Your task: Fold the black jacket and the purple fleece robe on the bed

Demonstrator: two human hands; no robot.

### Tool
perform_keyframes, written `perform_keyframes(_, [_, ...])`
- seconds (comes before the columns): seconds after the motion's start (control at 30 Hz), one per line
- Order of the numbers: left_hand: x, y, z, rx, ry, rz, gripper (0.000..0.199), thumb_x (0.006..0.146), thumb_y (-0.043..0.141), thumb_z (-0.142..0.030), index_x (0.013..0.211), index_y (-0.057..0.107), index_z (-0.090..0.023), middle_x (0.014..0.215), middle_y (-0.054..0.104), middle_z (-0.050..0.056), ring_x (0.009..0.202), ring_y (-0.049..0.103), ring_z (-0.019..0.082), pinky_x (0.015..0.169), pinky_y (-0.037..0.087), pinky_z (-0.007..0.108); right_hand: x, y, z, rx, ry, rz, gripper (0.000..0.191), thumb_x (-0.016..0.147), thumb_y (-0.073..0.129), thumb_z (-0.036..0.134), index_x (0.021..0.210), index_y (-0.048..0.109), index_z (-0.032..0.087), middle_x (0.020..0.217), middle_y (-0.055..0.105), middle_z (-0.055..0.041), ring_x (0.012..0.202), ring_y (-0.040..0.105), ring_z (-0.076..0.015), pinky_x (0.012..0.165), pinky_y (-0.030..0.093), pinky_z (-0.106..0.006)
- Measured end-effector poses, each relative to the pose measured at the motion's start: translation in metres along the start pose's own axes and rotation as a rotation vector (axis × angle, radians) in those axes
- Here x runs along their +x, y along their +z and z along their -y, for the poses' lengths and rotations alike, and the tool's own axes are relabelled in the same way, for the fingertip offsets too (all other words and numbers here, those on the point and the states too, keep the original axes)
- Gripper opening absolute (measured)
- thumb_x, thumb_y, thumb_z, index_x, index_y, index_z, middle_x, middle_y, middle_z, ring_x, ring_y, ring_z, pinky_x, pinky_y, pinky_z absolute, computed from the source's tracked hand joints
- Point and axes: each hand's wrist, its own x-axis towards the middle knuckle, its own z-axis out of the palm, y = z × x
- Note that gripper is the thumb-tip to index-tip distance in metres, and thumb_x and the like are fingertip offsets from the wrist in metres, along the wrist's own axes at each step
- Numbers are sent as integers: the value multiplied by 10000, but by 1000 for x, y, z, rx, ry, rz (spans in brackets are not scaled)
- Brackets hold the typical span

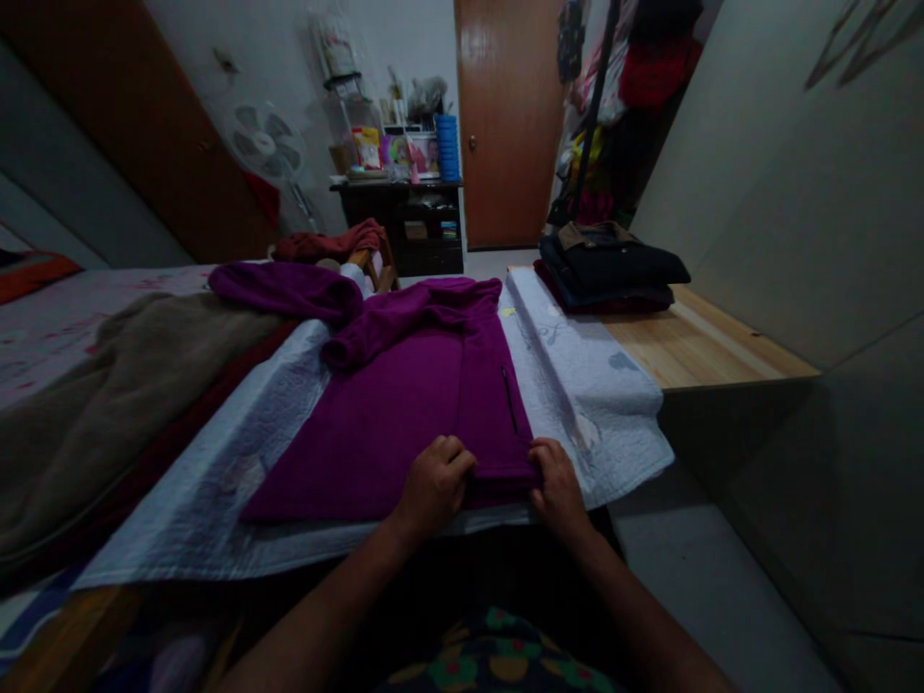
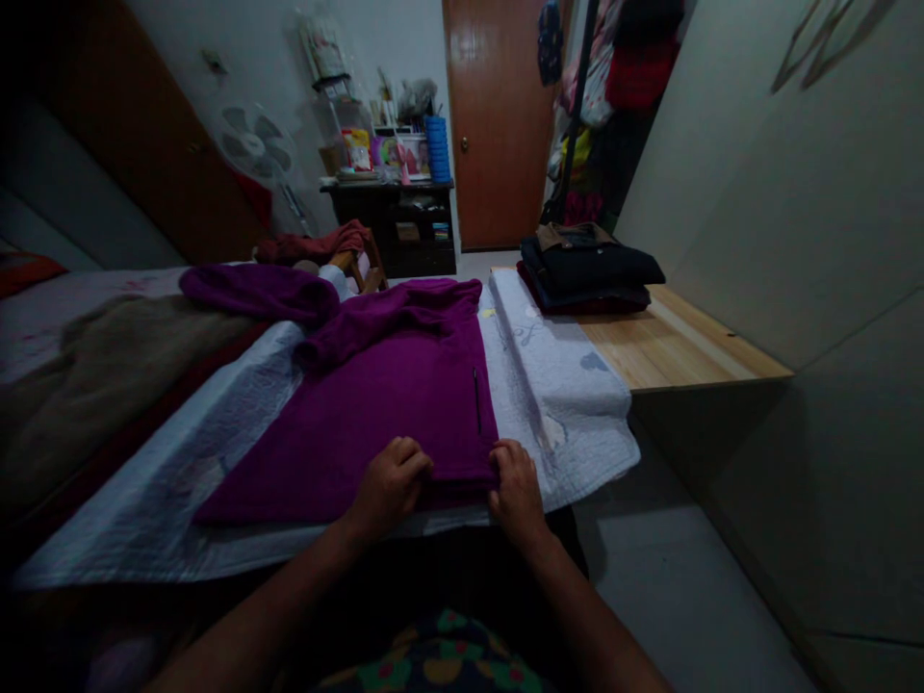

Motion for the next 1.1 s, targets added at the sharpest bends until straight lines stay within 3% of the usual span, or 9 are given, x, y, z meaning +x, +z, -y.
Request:
perform_keyframes(0.27, [-2, 1, 13, -104, -1, 201, 229, 722, 545, -123, 912, 619, -226, 946, 590, 39, 895, 525, 200, 785, 406, 310, 0, -7, 2, 12, -18, 50, 426, 558, 450, 20, 933, 489, 217, 1123, 510, -97, 1094, 481, -260, 967, 411, -424])
perform_keyframes(0.4, [7, -13, 14, -124, 29, 267, 176, 859, 538, -336, 841, 674, -226, 862, 617, 41, 850, 553, 199, 812, 410, 324, 7, -29, 5, 32, -48, 169, 256, 692, 573, 131, 931, 530, 213, 1114, 532, -86, 1070, 507, -248, 945, 429, -396])
perform_keyframes(0.5, [23, -20, 9, -58, 39, 256, 367, 923, 450, -440, 774, 695, -210, 839, 625, 70, 844, 564, 218, 807, 422, 355, 22, -44, 10, 47, -63, 217, 95, 825, 587, 296, 866, 570, 212, 1042, 576, -75, 1001, 550, -225, 912, 448, -372])
perform_keyframes(0.57, [37, -19, 4, -31, 31, 179, 353, 922, 459, -432, 800, 698, -202, 919, 642, 86, 909, 570, 234, 839, 429, 374, 38, -46, 14, 36, -64, 181, 152, 884, 533, 336, 816, 584, 210, 986, 602, -75, 965, 572, -215, 908, 454, -367])
perform_keyframes(0.67, [55, -5, 3, -34, 50, 43, 263, 886, 533, -371, 1046, 667, -210, 1267, 588, 90, 1185, 502, 259, 1004, 384, 398, 64, -32, 14, -18, -62, 56, 209, 916, 463, 304, 961, 624, 178, 1110, 618, -122, 1088, 562, -234, 981, 433, -389])
perform_keyframes(0.77, [61, 18, 8, -10, 66, 50, 459, 863, 560, -355, 1297, 531, -209, 1508, 388, 82, 1395, 313, 265, 1128, 274, 431, 81, -4, 7, -124, -65, -8, 437, 903, 426, 228, 1314, 494, 97, 1427, 449, -182, 1347, 380, -260, 1103, 330, -442])
perform_keyframes(0.87, [56, 35, 13, 4, 42, 128, 573, 885, 522, -380, 1418, 405, -205, 1540, 341, 87, 1419, 287, 255, 1151, 242, 454, 83, 21, -5, -207, -86, 126, 533, 884, 425, 189, 1408, 416, 90, 1526, 332, -157, 1418, 276, -260, 1131, 287, -457])
perform_keyframes(0.97, [51, 36, 17, -12, 44, 139, 595, 878, 534, -390, 1424, 395, -199, 1537, 346, 94, 1410, 305, 255, 1149, 249, 452, 79, 30, -12, -248, -75, 235, 542, 886, 430, 196, 1418, 418, 98, 1540, 314, -134, 1430, 254, -258, 1138, 275, -454])
perform_keyframes(1.1, [70, 21, 24, -75, 48, 110, 343, 910, 488, -339, 1220, 578, -224, 1293, 607, 77, 1201, 535, 225, 1027, 401, 390, 86, 17, -6, -254, -71, 284, 517, 867, 473, 200, 1375, 482, 107, 1495, 401, -124, 1399, 319, -254, 1129, 285, -407])
